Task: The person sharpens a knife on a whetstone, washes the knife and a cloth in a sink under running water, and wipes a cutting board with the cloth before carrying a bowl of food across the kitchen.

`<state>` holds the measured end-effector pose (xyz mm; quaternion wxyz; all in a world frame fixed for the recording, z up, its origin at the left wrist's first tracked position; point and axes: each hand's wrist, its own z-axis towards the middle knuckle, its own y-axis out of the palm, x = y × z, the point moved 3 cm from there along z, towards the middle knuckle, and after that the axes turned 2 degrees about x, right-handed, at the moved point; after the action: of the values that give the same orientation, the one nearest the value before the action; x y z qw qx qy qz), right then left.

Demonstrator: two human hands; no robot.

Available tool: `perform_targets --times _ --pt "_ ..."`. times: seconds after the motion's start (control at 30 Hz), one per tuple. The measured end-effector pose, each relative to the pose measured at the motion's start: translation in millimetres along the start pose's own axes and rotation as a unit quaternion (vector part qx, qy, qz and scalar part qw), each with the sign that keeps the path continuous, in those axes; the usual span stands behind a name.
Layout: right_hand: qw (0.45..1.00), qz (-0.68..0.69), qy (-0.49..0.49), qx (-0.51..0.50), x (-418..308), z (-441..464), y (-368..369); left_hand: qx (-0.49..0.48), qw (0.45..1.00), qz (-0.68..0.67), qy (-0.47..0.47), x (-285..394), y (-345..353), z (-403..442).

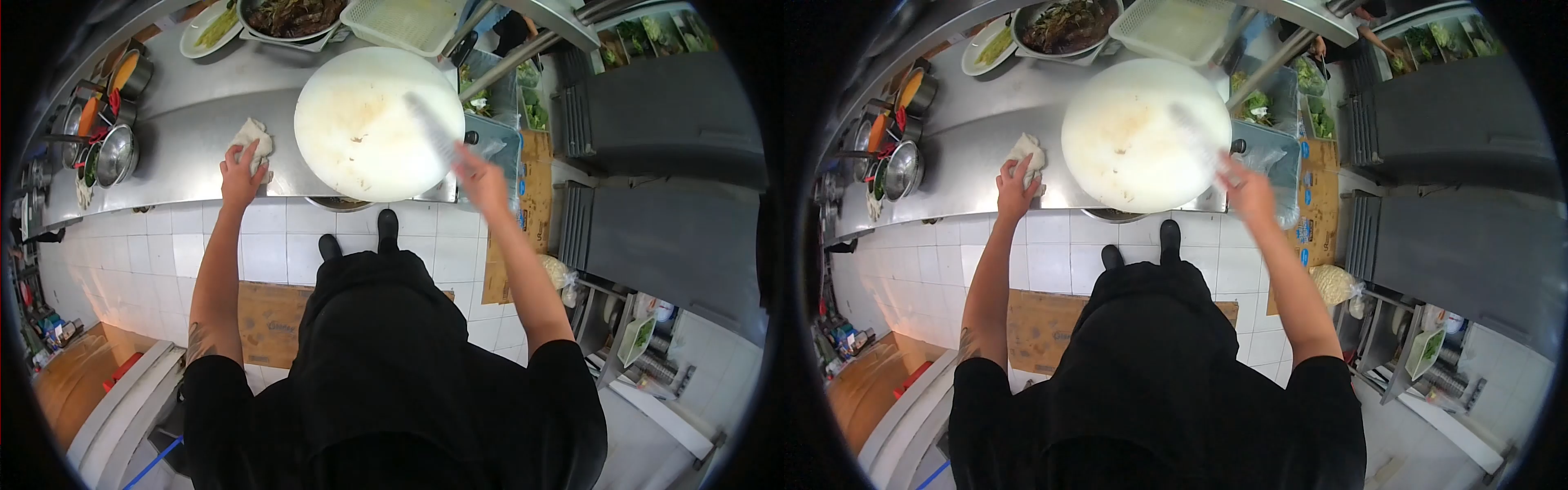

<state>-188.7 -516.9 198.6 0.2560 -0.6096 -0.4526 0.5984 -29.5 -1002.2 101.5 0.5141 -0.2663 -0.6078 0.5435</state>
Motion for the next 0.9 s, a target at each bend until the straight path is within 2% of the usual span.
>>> perform_targets --times 0.03,0.1,0.13,0.2,0.23,0.3,0.33,0.37,0.43,0.47,0.53,0.57,0.63,0.67,0.7,0.77,0.87,0.9 --pt "1.000 -0.001 -0.002 0.000 -10.4 -18.0 5.5 -0.007 1.000 -0.002 -0.008 0.2 0.2 -0.9" --pt "0.986 -0.008 -0.150 -0.076 -34.4 -54.0 20.2 -0.002 1.000 -0.006 -0.004 -1.2 1.5 -1.2" --pt "0.986 -0.008 -0.150 -0.077 -24.0 -45.4 23.1 0.000 1.000 -0.008 0.002 -2.1 1.7 -2.0" --pt "0.994 0.101 -0.041 -0.009 18.1 -14.4 21.6 -0.002 1.000 -0.004 0.000 -2.0 1.3 -3.5" --pt "0.994 0.100 -0.041 -0.007 16.8 -6.9 7.3 0.001 1.000 -0.001 -0.002 -0.9 1.1 -1.3" --pt "0.998 0.033 0.049 0.037 16.3 3.6 -22.1 -0.012 1.000 -0.006 -0.012 0.5 -0.8 -0.9" --pt "0.996 0.075 -0.004 0.045 18.0 -3.0 -1.9 -0.025 0.999 -0.010 -0.023 0.7 -1.5 -0.4" --pt "0.996 0.075 -0.004 0.045 25.5 -16.3 11.0 -0.025 0.999 -0.011 -0.022 1.2 -2.1 -1.0" --pt "0.992 -0.023 -0.106 -0.072 -30.5 -58.5 22.6 -0.026 0.999 -0.010 -0.028 2.2 -1.3 -0.9" --pt "0.992 -0.023 -0.104 -0.071 -21.1 -52.3 27.2 -0.026 0.999 -0.010 -0.026 1.9 0.1 0.0" --pt "0.996 0.028 -0.085 0.008 10.6 -25.5 33.6 -0.004 1.000 -0.007 -0.007 -0.1 0.7 -1.8" --pt "0.996 0.029 -0.085 0.007 13.0 -12.4 20.2 -0.005 1.000 -0.006 -0.007 -0.6 -0.2 -1.9" --pt "0.996 0.079 0.033 0.039 16.2 9.4 -14.6 -0.012 1.000 -0.014 -0.009 0.4 -0.8 -1.9" --pt "0.997 0.064 0.041 0.033 22.9 7.1 -1.0 -0.010 1.000 -0.014 -0.010 0.2 -1.0 -2.1" --pt "0.997 0.064 0.040 0.034 12.1 -10.4 7.5 -0.013 1.000 -0.012 -0.012 -0.2 -0.3 -1.6" --pt "0.991 -0.025 -0.093 -0.094 -19.2 -53.3 32.2 -0.014 1.000 -0.011 -0.013 0.3 0.8 -0.7" --pt "0.988 -0.058 -0.109 -0.087 -33.9 -49.2 14.5 -0.023 0.999 -0.006 -0.026 -0.9 0.7 -1.3" --pt "0.997 -0.017 -0.054 -0.042 -1.2 -23.0 22.2 -0.022 1.000 -0.006 -0.020 -1.0 0.4 -1.6"
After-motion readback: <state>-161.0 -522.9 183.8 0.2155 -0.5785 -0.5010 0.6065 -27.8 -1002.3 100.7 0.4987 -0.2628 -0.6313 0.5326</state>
